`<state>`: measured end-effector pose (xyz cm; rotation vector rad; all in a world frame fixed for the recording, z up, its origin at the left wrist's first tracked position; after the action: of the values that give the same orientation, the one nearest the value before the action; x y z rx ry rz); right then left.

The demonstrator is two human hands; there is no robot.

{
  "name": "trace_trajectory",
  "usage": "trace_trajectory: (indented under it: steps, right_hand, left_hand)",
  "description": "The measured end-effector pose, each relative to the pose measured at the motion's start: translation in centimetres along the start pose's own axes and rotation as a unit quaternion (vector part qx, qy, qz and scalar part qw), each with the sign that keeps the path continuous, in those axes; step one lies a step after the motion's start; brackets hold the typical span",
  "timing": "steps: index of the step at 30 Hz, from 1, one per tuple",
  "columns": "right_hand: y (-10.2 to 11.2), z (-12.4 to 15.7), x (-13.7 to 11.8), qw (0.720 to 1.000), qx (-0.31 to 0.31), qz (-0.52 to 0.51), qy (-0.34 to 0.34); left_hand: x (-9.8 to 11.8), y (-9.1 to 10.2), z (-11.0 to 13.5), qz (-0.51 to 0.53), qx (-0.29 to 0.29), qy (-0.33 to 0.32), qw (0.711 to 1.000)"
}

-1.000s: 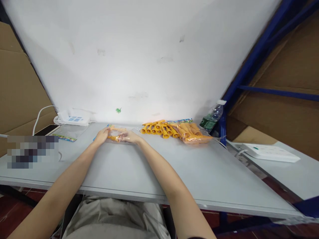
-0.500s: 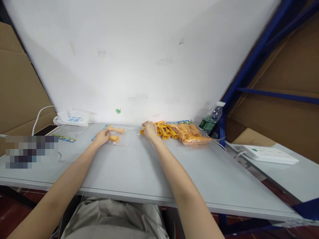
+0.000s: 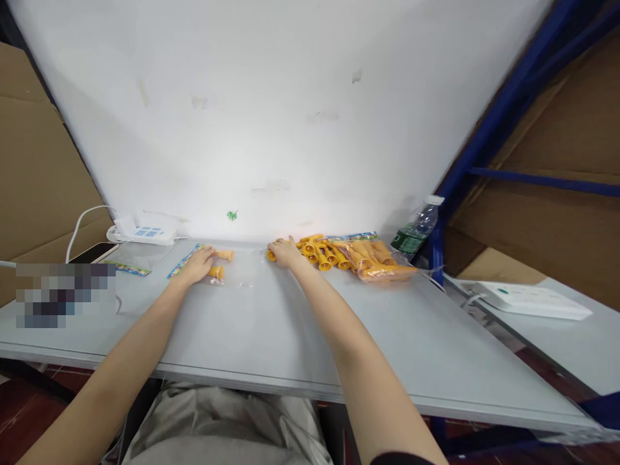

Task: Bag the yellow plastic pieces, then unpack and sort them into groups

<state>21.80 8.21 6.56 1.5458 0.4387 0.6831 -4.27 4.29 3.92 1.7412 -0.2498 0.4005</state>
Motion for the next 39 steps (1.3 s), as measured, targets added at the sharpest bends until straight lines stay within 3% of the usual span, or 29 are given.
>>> trace_trajectory:
  steps: [3, 6, 12, 15, 17, 22, 24, 29, 35, 39]
  right_hand:
    - [0.0, -0.1, -0.3, 1.000, 0.005, -0.023, 0.006]
    - [0.0, 0.1, -0.1, 0.998, 0.035, -0.050, -0.010]
    - [1.5, 0.4, 0.2, 0.971, 0.198, -0.130, -0.027]
    - [2.7, 0.5, -0.2, 0.961, 0.235, -0.145, -0.009]
    - [3.4, 0.5, -0.5, 0.966, 0.216, -0.145, -0.008]
    - [2.9, 0.6, -1.7, 0.989, 0.027, -0.146, -0.022]
    - [2.6, 0.6, -2.8, 0.987, -0.007, -0.158, -0.002]
    - [1.9, -0.1, -4.8, 0.983, 0.018, -0.184, -0.007]
    - [1.2, -0.7, -5.5, 0.968, 0.103, -0.201, -0.109]
    - [0.8, -1.0, -6.2, 0.960, 0.119, -0.205, -0.150]
  left_hand:
    - [0.1, -0.6, 0.1, 0.018, -0.048, 0.009, 0.999]
    - [0.2, -0.7, 0.0, 0.024, -0.054, 0.017, 0.998]
    - [-0.1, -0.9, -0.3, 0.015, -0.040, 0.023, 0.999]
    - [-0.2, -1.0, -0.4, 0.011, -0.031, 0.025, 0.999]
    - [-0.2, -1.0, -0.3, 0.009, -0.026, 0.025, 0.999]
    - [-0.2, -0.9, -0.2, 0.012, -0.018, 0.035, 0.999]
    - [-0.2, -0.8, -0.1, 0.011, -0.019, 0.038, 0.999]
    - [-0.1, -0.7, 0.2, 0.007, -0.023, 0.024, 0.999]
    - [0.1, -0.6, 0.3, 0.003, -0.026, -0.003, 1.000]
    - [0.0, -0.8, 0.3, 0.012, -0.027, -0.009, 1.000]
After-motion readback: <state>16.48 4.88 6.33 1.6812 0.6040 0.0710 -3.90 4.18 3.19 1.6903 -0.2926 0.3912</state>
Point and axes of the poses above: each hand's wrist, its own z-axis away from the middle knuckle, its own y-axis out of the back of the hand, x = y × z, the point moved 5 cm from there along -z, towards the middle knuckle, and after that the axes turned 12 degrees about y, right-handed, at the moved point
